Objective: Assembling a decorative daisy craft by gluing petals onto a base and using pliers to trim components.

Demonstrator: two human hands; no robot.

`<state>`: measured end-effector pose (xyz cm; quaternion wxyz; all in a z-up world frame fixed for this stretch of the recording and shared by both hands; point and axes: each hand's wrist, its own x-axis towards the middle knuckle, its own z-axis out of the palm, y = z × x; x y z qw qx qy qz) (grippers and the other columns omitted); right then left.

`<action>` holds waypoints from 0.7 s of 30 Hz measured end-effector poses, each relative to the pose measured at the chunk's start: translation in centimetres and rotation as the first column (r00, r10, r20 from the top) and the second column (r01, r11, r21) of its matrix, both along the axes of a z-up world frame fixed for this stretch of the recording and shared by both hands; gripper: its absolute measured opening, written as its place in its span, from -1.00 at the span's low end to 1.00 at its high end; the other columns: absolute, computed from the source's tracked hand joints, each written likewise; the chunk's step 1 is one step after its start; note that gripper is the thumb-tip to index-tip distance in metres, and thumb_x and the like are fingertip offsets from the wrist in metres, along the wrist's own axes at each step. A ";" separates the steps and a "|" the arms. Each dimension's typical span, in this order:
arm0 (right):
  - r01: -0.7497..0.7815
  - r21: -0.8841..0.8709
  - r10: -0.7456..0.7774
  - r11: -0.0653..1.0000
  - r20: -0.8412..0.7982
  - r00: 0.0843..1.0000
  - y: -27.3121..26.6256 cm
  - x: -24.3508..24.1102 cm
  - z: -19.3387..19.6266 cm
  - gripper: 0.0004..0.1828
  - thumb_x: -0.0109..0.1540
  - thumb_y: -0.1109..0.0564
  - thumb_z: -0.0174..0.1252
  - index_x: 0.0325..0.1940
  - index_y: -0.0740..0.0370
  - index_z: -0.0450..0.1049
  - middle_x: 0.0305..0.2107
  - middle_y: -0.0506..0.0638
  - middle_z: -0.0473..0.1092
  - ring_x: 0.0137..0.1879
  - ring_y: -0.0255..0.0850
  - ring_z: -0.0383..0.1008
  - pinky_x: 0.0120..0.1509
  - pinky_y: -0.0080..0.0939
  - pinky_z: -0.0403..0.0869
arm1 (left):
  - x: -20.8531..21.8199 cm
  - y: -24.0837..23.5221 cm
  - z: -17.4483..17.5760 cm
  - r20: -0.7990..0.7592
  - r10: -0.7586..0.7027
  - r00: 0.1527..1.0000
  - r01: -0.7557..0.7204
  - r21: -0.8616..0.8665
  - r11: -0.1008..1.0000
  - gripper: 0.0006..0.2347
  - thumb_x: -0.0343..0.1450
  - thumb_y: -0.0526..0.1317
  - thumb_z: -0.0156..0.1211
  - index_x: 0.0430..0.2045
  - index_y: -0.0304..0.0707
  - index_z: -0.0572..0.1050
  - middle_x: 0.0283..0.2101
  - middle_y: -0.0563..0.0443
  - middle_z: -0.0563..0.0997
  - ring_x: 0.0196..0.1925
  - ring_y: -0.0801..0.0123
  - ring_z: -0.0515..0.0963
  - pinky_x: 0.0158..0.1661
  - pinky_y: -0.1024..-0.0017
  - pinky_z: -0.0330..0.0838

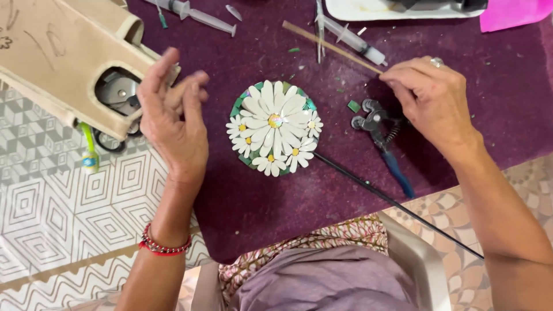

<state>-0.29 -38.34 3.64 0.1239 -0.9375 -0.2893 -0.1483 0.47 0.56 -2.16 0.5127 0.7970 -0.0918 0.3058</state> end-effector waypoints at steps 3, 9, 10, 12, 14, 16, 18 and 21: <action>-0.008 -0.041 0.008 0.999 0.020 1.000 0.9 -0.2 0.2 -0.89 0.38 0.39 0.43 -0.01 0.37 0.70 -0.05 0.17 0.60 -0.03 -0.07 0.57 0.09 -0.11 0.56 | -0.5 -0.1 0.0 0.041 -0.107 0.993 0.111 -0.086 0.990 -0.67 0.62 -0.57 0.13 0.23 -0.36 0.24 0.12 -0.41 0.60 -0.19 0.22 0.79 -0.24 0.52 0.75; -0.114 -0.024 0.114 0.993 0.007 0.993 5.6 -3.6 0.5 -0.91 0.32 0.34 0.43 -0.10 0.33 0.66 -0.16 0.20 0.59 -0.09 -0.09 0.56 0.06 -0.19 0.59 | -0.9 0.2 0.0 0.083 -0.072 0.994 0.063 0.102 0.993 -0.68 0.60 -0.44 0.29 0.18 -0.38 0.30 0.00 -0.25 0.69 -0.10 0.27 0.79 -0.14 0.56 0.75; -0.193 0.043 0.193 0.980 0.001 0.981 6.8 -4.5 0.7 -0.94 0.30 0.34 0.41 -0.21 0.32 0.63 -0.26 0.17 0.56 -0.18 -0.10 0.54 -0.06 -0.23 0.58 | -1.2 0.2 0.1 0.056 -0.076 0.996 0.069 0.114 0.991 -0.66 0.62 -0.40 0.25 0.23 -0.38 0.25 0.09 -0.29 0.63 -0.05 0.21 0.79 -0.12 0.49 0.78; -0.278 0.110 0.280 0.954 0.000 0.960 8.5 -5.9 0.6 -0.90 0.28 0.34 0.39 -0.31 0.31 0.60 -0.36 0.14 0.54 -0.26 -0.11 0.52 -0.17 -0.27 0.56 | -2.6 0.1 1.3 0.030 -0.070 0.997 0.065 0.124 0.990 -0.64 0.64 -0.36 0.21 0.27 -0.38 0.20 0.17 -0.33 0.57 0.00 0.15 0.78 -0.10 0.42 0.81; -0.322 0.065 0.325 0.945 -0.045 0.945 9.3 -7.4 -0.1 -0.84 0.24 0.20 0.44 -0.34 0.23 0.57 -0.38 0.11 0.54 -0.40 -0.27 0.47 -0.31 -0.36 0.49 | -4.8 -0.1 3.4 -0.077 -0.252 0.965 0.263 0.229 0.937 -0.42 0.44 -0.32 0.59 0.20 -0.51 0.24 0.37 -0.41 0.32 0.44 -0.13 0.41 0.34 0.26 0.57; -0.318 0.025 0.319 0.948 -0.041 0.947 9.9 -7.7 0.0 -0.77 0.27 0.13 0.41 -0.37 0.19 0.50 -0.38 0.03 0.50 -0.38 -0.23 0.44 -0.30 -0.32 0.42 | -7.3 -0.6 1.7 -0.063 -0.275 0.959 0.279 0.349 0.895 -0.35 0.53 -0.03 0.36 0.37 -0.31 0.07 0.49 -0.30 0.14 0.51 -0.06 0.36 0.41 0.11 0.50; -0.310 -0.017 0.309 0.951 -0.034 0.950 10.1 -7.9 -0.2 -0.69 0.31 0.06 0.38 -0.41 0.15 0.43 -0.37 -0.04 0.46 -0.36 -0.20 0.41 -0.30 -0.28 0.34 | -9.0 -1.1 1.1 -0.048 -0.303 0.952 0.290 0.463 0.838 -0.25 0.63 0.26 0.13 0.54 -0.12 -0.11 0.61 -0.20 -0.05 0.58 0.01 0.30 0.48 -0.04 0.43; -0.272 -0.024 0.272 0.962 -0.021 0.962 10.5 -7.6 -0.6 -0.64 0.30 0.04 0.41 -0.46 0.13 0.39 -0.43 -0.07 0.45 -0.40 -0.22 0.38 -0.39 -0.29 0.28 | -10.0 -1.8 1.4 -0.118 -0.272 0.955 0.290 0.567 0.771 -0.09 0.29 0.06 0.80 0.35 -0.22 0.15 0.47 -0.39 0.12 0.45 -0.25 0.37 0.39 -0.14 0.38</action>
